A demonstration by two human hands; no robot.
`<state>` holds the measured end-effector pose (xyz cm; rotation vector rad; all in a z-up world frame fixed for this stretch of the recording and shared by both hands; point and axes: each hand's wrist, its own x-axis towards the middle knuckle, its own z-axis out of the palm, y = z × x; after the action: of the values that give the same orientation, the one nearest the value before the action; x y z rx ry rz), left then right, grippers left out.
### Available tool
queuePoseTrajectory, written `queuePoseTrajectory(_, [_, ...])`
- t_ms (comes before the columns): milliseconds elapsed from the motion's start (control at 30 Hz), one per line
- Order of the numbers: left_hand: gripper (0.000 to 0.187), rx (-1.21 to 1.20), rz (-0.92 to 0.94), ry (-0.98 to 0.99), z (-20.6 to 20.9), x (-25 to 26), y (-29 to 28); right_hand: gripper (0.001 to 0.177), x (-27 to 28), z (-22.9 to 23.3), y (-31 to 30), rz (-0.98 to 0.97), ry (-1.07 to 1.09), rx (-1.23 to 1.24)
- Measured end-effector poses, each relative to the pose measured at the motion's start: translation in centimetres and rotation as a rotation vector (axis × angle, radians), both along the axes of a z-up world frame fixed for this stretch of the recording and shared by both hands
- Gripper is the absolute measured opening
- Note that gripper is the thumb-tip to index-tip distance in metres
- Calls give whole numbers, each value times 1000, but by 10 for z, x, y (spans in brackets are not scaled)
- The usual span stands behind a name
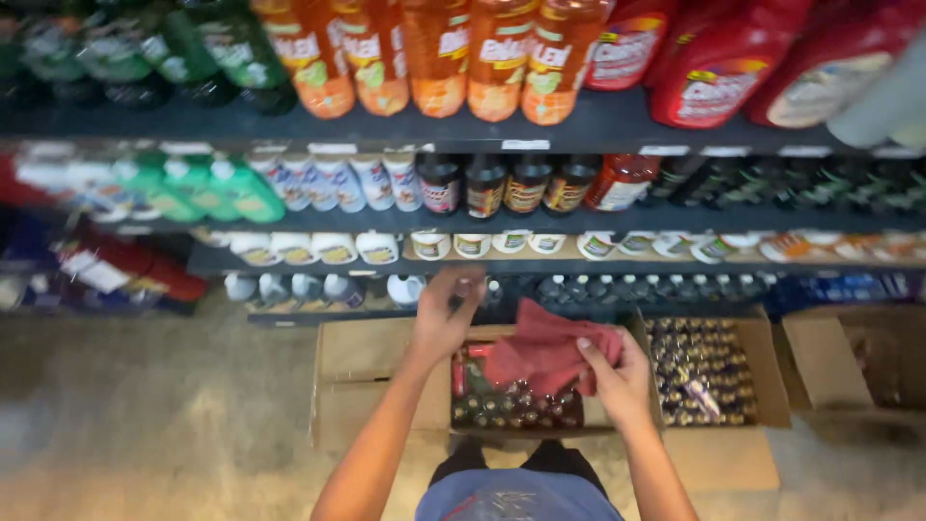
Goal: The person wipes various bottles and containers on store shelves using a red cloth. They handle green bottles, white bottles, and red bottles, moving them to clean the surfaces and then placing them back. The person also wipes the shelf edges and handles items in red bins on the floor.
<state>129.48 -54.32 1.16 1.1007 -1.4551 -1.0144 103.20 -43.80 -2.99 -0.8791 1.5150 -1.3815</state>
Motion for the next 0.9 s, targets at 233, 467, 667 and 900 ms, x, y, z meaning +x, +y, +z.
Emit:
queuePoseTrajectory(233, [38,-499,-71,-56,83,-47,-107,17,32,39,-17,-26,-44,-155])
queuePoseTrajectory(467, [89,-745,55,-172,153,-106,-220,26,0,11,-11,-53,-205,-178])
queuePoseTrajectory(667, [90,-645,292,-542,158,-139,-286,24,-25,-18,2,-89,-236,-156])
queuePoseTrajectory(900, [72,-662,357,-522,141,-150,-281,53,-54,43,-37,-141,-331,-202])
